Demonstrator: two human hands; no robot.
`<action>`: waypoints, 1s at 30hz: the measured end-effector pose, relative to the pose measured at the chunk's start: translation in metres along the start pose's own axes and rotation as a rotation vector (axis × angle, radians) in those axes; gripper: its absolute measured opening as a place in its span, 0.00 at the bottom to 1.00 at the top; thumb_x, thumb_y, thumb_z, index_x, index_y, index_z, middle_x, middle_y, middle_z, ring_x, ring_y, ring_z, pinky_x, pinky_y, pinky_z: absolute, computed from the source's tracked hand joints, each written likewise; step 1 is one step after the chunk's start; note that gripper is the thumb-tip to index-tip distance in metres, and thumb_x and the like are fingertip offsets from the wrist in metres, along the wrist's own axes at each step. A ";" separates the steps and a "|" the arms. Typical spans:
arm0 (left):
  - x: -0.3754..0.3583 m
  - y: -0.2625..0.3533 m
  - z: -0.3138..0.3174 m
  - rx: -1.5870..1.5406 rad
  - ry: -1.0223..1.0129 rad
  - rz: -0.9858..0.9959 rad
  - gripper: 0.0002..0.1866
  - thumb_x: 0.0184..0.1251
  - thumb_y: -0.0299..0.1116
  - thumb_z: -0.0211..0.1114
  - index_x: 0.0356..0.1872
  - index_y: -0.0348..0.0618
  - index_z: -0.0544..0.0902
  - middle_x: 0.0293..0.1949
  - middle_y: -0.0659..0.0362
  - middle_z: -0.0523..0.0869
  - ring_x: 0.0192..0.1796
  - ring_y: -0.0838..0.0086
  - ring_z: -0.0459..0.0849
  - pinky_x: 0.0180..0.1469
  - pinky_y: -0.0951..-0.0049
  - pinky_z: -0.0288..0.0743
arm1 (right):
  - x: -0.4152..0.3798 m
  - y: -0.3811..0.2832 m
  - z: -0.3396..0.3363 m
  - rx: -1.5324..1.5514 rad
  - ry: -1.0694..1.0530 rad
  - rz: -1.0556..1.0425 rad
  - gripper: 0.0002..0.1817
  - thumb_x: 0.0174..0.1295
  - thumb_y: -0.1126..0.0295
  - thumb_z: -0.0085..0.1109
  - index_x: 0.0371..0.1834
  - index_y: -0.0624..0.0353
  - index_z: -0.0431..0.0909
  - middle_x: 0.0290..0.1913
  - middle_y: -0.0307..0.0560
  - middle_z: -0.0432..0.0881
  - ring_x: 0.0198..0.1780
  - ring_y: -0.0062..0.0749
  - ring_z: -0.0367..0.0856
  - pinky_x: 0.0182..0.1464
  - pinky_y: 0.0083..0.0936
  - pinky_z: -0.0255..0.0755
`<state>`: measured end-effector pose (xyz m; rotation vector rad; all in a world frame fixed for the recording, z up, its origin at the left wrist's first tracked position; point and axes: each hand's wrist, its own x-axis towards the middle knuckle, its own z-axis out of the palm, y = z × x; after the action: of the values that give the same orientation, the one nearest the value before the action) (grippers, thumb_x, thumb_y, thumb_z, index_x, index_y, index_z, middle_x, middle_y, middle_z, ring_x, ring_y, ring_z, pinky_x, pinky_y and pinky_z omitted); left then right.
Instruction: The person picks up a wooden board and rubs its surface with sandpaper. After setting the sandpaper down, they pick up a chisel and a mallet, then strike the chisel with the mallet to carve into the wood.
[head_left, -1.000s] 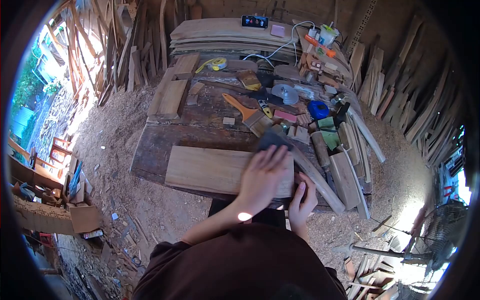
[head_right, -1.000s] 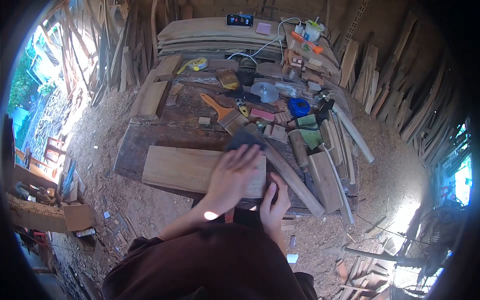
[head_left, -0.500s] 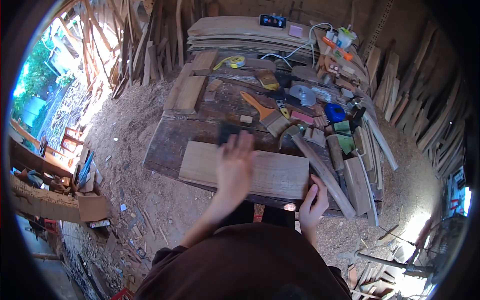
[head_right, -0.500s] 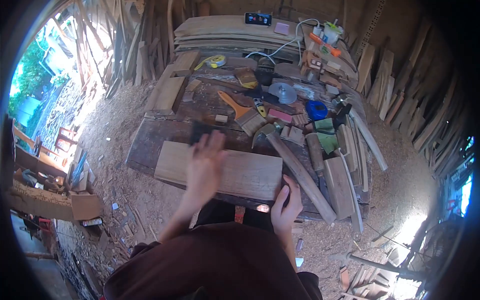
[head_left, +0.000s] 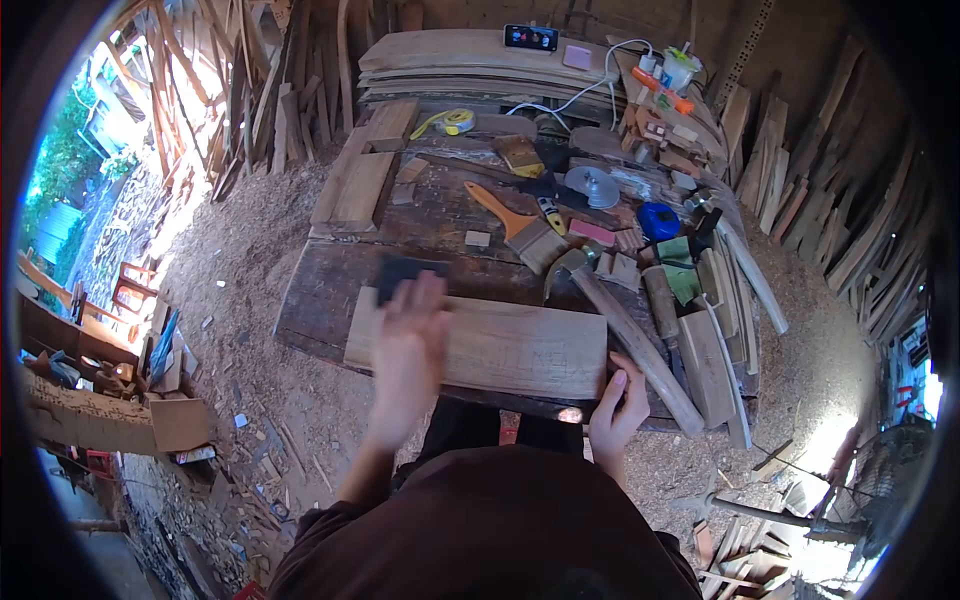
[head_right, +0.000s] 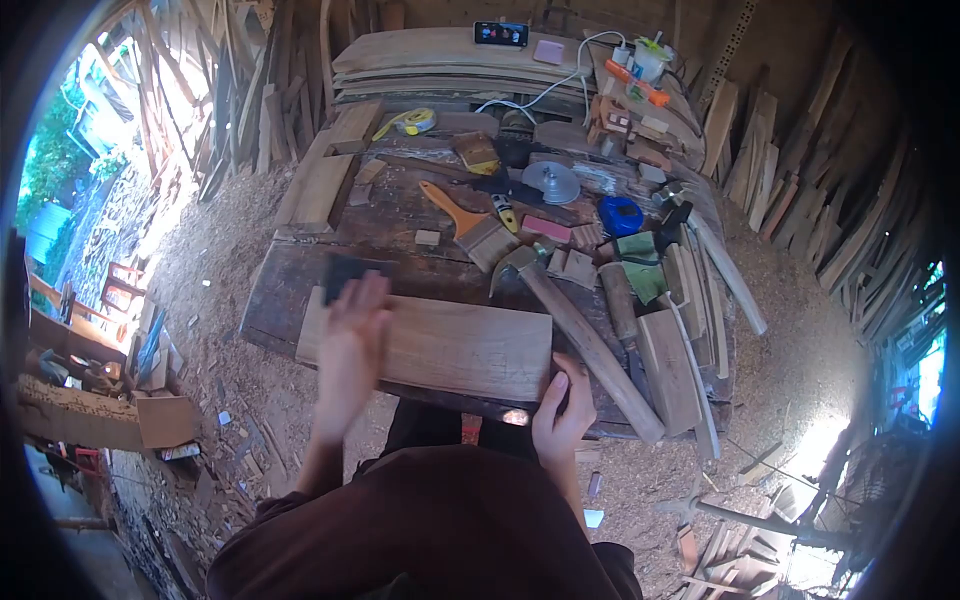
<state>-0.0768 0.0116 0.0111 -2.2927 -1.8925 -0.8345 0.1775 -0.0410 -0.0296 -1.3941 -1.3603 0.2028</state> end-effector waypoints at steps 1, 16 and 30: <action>-0.003 -0.018 -0.004 0.010 0.001 -0.006 0.19 0.76 0.34 0.52 0.63 0.39 0.78 0.67 0.51 0.77 0.70 0.53 0.72 0.69 0.53 0.61 | 0.000 0.001 0.000 0.010 -0.006 0.001 0.14 0.75 0.72 0.45 0.51 0.67 0.79 0.44 0.54 0.85 0.46 0.37 0.84 0.49 0.28 0.74; 0.016 0.136 0.070 -0.374 -0.086 0.440 0.23 0.72 0.36 0.56 0.64 0.39 0.76 0.69 0.53 0.74 0.73 0.60 0.68 0.73 0.60 0.56 | -0.004 0.003 -0.003 0.013 0.006 0.160 0.13 0.75 0.71 0.45 0.50 0.66 0.79 0.42 0.56 0.84 0.44 0.41 0.85 0.49 0.30 0.75; -0.006 -0.025 -0.008 0.110 0.029 -0.160 0.20 0.76 0.34 0.52 0.64 0.40 0.77 0.69 0.51 0.75 0.72 0.54 0.69 0.69 0.52 0.61 | 0.003 -0.006 0.003 -0.042 -0.002 -0.003 0.16 0.76 0.70 0.43 0.50 0.69 0.80 0.46 0.57 0.84 0.47 0.41 0.83 0.54 0.31 0.73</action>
<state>-0.1031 0.0098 0.0078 -2.0781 -2.0752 -0.7534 0.1730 -0.0386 -0.0246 -1.4271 -1.3755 0.1746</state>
